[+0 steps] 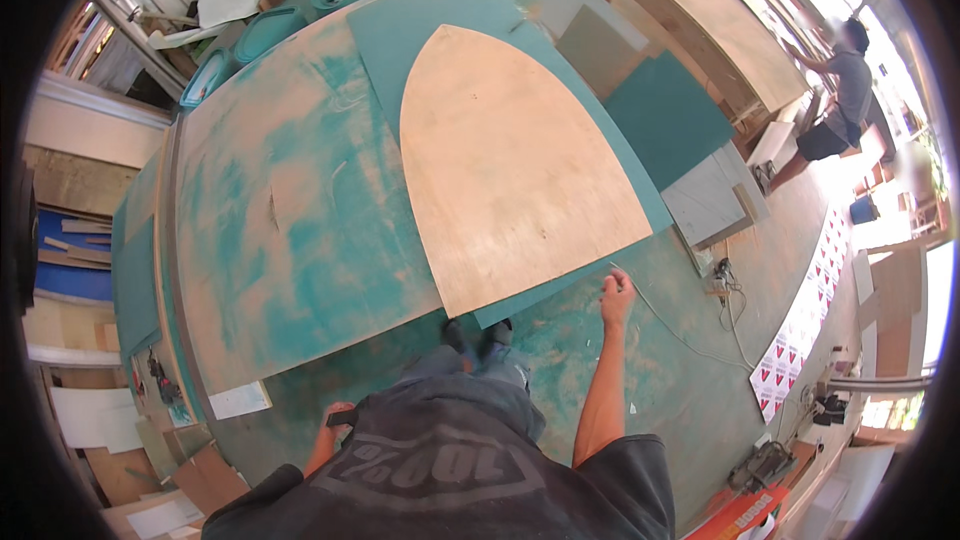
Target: The person measures and aligns green wood panels on a workbench, uses a power drill to secure them, and checks dimensions with a tape measure.
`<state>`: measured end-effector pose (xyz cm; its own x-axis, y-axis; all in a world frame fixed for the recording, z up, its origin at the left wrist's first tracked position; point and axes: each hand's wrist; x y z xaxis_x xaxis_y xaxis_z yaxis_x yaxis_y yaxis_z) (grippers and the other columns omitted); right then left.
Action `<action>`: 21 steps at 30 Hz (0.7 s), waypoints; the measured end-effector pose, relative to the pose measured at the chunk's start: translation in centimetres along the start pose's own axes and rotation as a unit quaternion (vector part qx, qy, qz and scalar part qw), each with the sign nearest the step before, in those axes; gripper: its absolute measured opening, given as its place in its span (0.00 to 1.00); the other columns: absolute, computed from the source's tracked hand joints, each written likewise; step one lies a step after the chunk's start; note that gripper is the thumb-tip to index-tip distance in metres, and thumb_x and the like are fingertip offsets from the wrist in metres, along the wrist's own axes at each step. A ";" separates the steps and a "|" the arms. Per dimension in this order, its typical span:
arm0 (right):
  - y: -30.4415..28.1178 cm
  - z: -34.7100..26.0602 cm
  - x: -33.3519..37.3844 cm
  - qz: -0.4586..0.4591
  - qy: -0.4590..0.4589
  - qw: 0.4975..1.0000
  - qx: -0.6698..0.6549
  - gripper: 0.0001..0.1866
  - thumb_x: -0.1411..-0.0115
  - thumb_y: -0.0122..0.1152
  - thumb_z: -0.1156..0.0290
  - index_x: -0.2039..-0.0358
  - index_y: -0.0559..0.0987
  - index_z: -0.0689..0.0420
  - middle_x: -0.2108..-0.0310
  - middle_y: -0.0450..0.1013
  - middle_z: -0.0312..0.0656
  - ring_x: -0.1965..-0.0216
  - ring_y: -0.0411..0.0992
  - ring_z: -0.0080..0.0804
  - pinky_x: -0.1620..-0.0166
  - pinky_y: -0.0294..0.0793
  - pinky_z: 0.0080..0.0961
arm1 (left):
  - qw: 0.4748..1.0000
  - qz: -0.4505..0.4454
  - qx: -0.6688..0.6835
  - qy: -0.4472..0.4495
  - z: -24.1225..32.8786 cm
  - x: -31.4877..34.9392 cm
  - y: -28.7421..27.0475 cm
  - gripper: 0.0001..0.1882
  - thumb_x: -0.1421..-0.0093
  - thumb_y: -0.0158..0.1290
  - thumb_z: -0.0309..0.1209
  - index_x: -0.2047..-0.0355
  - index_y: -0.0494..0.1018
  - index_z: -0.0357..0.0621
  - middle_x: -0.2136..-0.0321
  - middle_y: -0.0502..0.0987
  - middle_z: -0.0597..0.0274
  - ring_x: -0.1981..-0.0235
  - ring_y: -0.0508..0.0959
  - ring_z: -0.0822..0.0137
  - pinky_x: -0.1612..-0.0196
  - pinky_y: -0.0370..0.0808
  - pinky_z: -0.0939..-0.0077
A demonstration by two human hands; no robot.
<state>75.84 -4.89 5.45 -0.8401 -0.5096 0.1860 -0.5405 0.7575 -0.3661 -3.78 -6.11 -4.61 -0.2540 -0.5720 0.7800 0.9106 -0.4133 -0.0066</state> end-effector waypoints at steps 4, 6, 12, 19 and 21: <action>0.5 -3.9 -3.9 0.053 -0.082 0.991 0.089 0.19 0.39 0.59 0.67 0.50 0.76 0.62 0.54 0.74 0.47 0.56 0.74 0.37 0.54 0.74 0.32 | 0.974 0.129 -0.100 -0.154 5.3 2.7 2.4 0.20 0.36 0.54 0.45 0.74 0.78 0.39 0.76 0.80 0.56 0.72 0.79 0.58 0.67 0.76 0.56; 0.2 -6.1 -4.5 0.051 -0.081 0.986 0.139 0.20 0.41 0.61 0.67 0.49 0.76 0.62 0.49 0.71 0.50 0.51 0.73 0.42 0.46 0.72 0.35 | 0.925 0.098 -0.330 -0.160 12.3 3.2 5.1 0.24 0.36 0.51 0.48 0.72 0.77 0.34 0.72 0.80 0.47 0.68 0.80 0.49 0.64 0.75 0.55; -0.8 -5.7 -9.5 0.035 -0.152 0.933 0.323 0.32 0.43 0.65 0.59 0.42 0.71 0.64 0.40 0.65 0.55 0.40 0.64 0.50 0.38 0.64 0.41 | 0.919 0.162 -0.333 0.133 32.5 -1.5 17.9 0.27 0.37 0.50 0.49 0.54 0.75 0.34 0.60 0.78 0.36 0.55 0.76 0.38 0.52 0.73 0.51; 1.9 -8.5 -12.2 0.009 -0.096 0.910 0.403 0.46 0.47 0.65 0.45 0.34 0.62 0.58 0.35 0.59 0.52 0.34 0.57 0.52 0.35 0.56 0.54 | 0.860 0.291 -0.239 0.343 33.0 -9.8 32.0 0.26 0.40 0.55 0.43 0.51 0.74 0.31 0.59 0.80 0.42 0.56 0.81 0.48 0.52 0.76 0.58; 1.7 -9.4 -12.4 0.010 -0.047 0.913 0.405 0.48 0.47 0.65 0.42 0.33 0.61 0.55 0.34 0.58 0.52 0.33 0.56 0.52 0.36 0.55 0.59 | 0.870 0.295 -0.220 0.327 33.8 -9.9 33.2 0.24 0.40 0.56 0.42 0.53 0.75 0.31 0.62 0.81 0.44 0.59 0.81 0.50 0.54 0.76 0.59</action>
<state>84.90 6.51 11.06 -0.8205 -0.5617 0.1066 -0.2829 0.2367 -0.9295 39.98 9.83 8.58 -0.0460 -0.9982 0.0381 0.7687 -0.0598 -0.6369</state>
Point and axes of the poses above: each hand's wrist, its own x-axis away from the middle knuckle, its own y-axis out of the palm, z = x × y
